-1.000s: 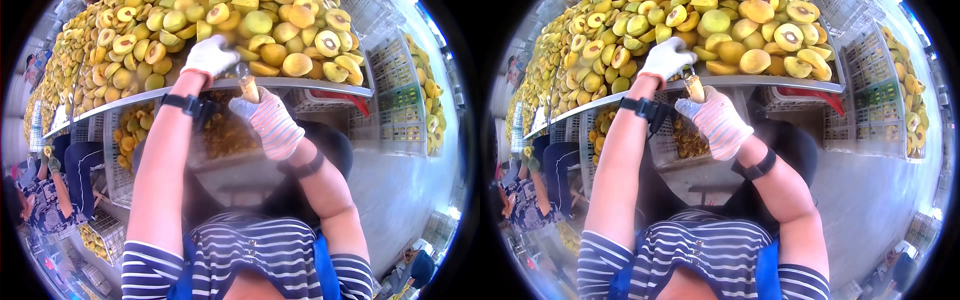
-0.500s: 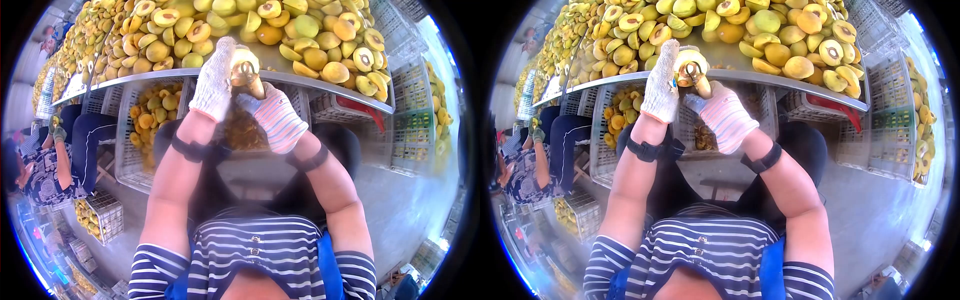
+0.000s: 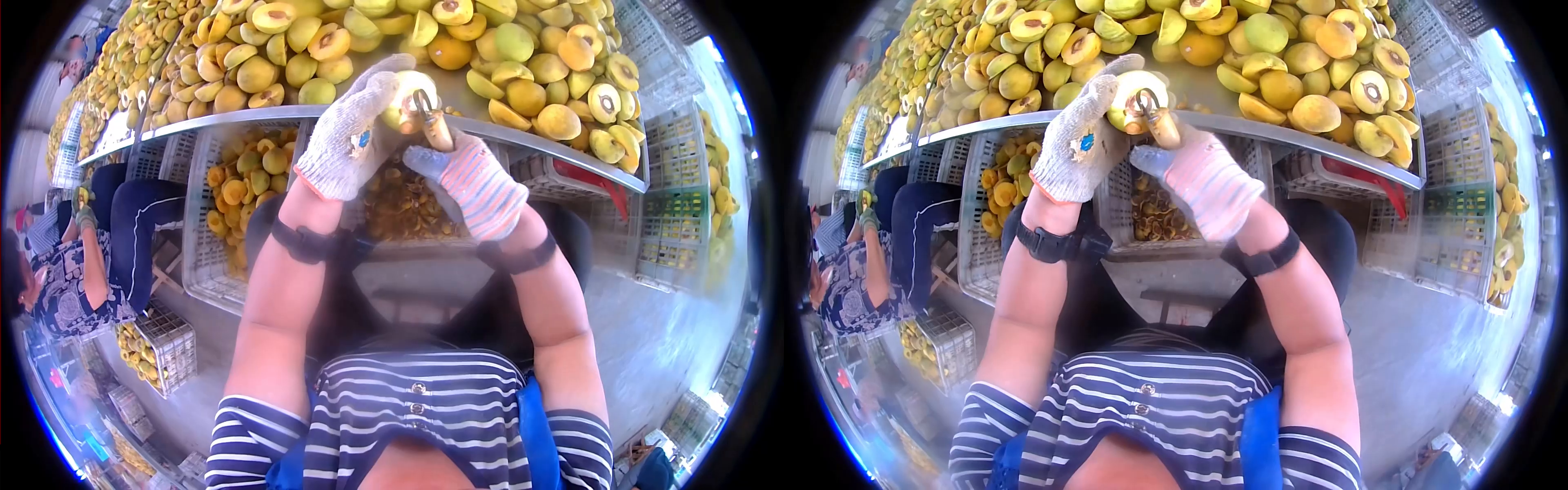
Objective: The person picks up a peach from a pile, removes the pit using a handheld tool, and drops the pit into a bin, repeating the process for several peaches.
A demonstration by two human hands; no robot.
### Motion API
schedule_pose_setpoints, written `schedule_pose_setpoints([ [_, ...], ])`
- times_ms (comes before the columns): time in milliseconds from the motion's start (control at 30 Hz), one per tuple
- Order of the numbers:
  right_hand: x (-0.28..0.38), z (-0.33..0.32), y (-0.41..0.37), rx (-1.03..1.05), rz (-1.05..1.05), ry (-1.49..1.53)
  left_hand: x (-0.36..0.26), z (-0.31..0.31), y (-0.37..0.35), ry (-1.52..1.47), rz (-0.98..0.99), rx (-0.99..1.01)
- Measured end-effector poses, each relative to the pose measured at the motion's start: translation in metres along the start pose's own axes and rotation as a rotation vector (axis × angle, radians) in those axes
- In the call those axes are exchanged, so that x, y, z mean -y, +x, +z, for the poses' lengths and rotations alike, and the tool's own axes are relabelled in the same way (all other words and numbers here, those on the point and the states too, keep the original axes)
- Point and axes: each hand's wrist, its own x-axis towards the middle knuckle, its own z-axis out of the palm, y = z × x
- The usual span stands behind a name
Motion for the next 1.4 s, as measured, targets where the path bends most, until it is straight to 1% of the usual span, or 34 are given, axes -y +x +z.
schedule_pose_setpoints([
  [67, -0.007, 0.006, -0.005, -0.317, -0.215, -0.310, 0.000, -0.004, -0.001, 0.071, -0.006, 0.010],
  [100, 0.011, 0.003, -0.002, -0.248, 0.280, -0.104, 0.002, -0.007, 0.002, 0.092, -0.031, -0.040],
  [133, 0.009, 0.001, -0.004, -0.246, 0.282, -0.103, 0.004, -0.009, 0.002, 0.090, -0.033, -0.043],
  [200, 0.005, -0.005, -0.008, -0.072, 0.082, -0.530, 0.008, -0.006, 0.002, 0.450, 0.015, -0.011],
  [233, 0.010, -0.007, -0.006, -0.073, 0.086, -0.528, 0.008, -0.004, 0.003, 0.333, -0.048, -0.028],
  [300, 0.022, -0.011, 0.001, -0.081, 0.498, -0.233, 0.012, -0.005, 0.009, 0.322, -0.055, -0.075],
  [333, 0.017, -0.009, -0.002, -0.081, 0.502, -0.231, 0.015, -0.006, 0.011, 0.308, -0.060, -0.127],
  [400, 0.006, -0.004, -0.005, -0.109, 0.304, -0.256, 0.016, -0.004, 0.013, 0.329, -0.052, -0.130],
  [433, 0.009, -0.005, -0.004, -0.110, 0.305, -0.256, 0.017, -0.004, 0.014, 0.348, -0.040, -0.135],
  [467, 0.015, -0.007, -0.003, -0.128, 0.381, -0.218, 0.019, -0.004, 0.015, 0.348, -0.041, -0.135],
  [500, 0.020, -0.009, -0.002, -0.146, 0.457, -0.180, 0.021, -0.005, 0.015, 0.547, 0.081, -0.093],
  [533, 0.015, -0.007, -0.005, -0.145, 0.458, -0.180, 0.022, -0.004, 0.015, 0.744, 0.205, -0.050],
  [567, 0.004, -0.002, -0.009, -0.134, 0.285, -0.329, 0.021, -0.001, 0.014, 0.744, 0.204, -0.050],
  [600, 0.000, -0.001, -0.010, -0.121, 0.108, -0.474, 0.016, 0.007, 0.012, 0.564, 0.054, -0.143],
  [633, -0.002, -0.001, -0.010, -0.122, 0.109, -0.474, 0.013, 0.012, 0.010, 0.382, -0.095, -0.233],
  [667, -0.002, -0.002, -0.009, -0.064, 0.207, -0.414, 0.016, 0.007, 0.011, 0.383, -0.096, -0.232],
  [700, -0.001, -0.003, -0.008, -0.006, 0.302, -0.353, 0.019, 0.000, 0.013, 0.549, -0.014, -0.179],
  [733, -0.001, 0.000, -0.008, -0.007, 0.304, -0.351, 0.021, -0.005, 0.014, 0.715, 0.069, -0.123],
  [767, -0.001, 0.005, -0.007, -0.017, 0.319, -0.275, 0.023, -0.008, 0.013, 0.716, 0.069, -0.123],
  [833, 0.000, 0.008, -0.007, -0.015, 0.333, -0.188, 0.023, -0.006, 0.010, 1.043, 0.267, -0.072],
  [867, -0.001, 0.011, -0.008, -0.017, 0.336, -0.188, 0.023, -0.008, 0.010, 1.043, 0.265, -0.069],
  [933, -0.004, 0.017, -0.008, 0.008, 0.433, -0.227, 0.022, -0.013, 0.012, 1.263, 0.300, -0.039],
  [967, -0.005, 0.018, -0.010, 0.006, 0.437, -0.226, 0.021, -0.013, 0.011, 1.263, 0.296, -0.034],
  [1033, -0.006, 0.019, -0.012, 0.039, 0.388, -0.166, 0.008, 0.000, 0.009, 1.694, 0.424, 0.105],
  [1067, -0.005, 0.018, -0.012, 0.040, 0.389, -0.166, 0.003, 0.007, 0.009, 1.693, 0.423, 0.106],
  [1133, -0.002, 0.015, -0.013, 0.097, 0.439, -0.228, -0.007, 0.021, 0.009, 1.204, -0.112, -0.057],
  [1167, -0.003, 0.015, -0.014, 0.097, 0.444, -0.228, -0.014, 0.018, 0.013, 1.438, -0.193, 0.058],
  [1200, -0.004, 0.015, -0.014, 0.102, 0.369, -0.254, -0.012, 0.015, 0.013, 1.434, -0.194, 0.060],
  [1233, -0.004, 0.015, -0.014, 0.108, 0.292, -0.280, -0.009, 0.010, 0.011, 1.220, -0.136, 0.044],
  [1267, -0.004, 0.013, -0.013, 0.109, 0.291, -0.284, -0.006, 0.006, 0.010, 1.006, -0.078, 0.029],
  [1300, -0.003, 0.008, -0.011, 0.005, 0.393, 0.138, -0.003, 0.006, 0.005, 0.853, -0.081, -0.020],
  [1333, -0.002, 0.005, -0.010, -0.099, 0.485, 0.561, 0.002, 0.006, 0.004, 0.831, 0.207, 0.073],
  [1367, 0.000, 0.004, -0.011, -0.077, 0.397, 0.588, 0.013, 0.012, -0.001, 0.815, 0.240, -0.014],
  [1400, -0.003, 0.009, -0.016, -0.073, 0.398, 0.586, 0.020, 0.026, -0.008, 0.800, 0.273, -0.104],
])
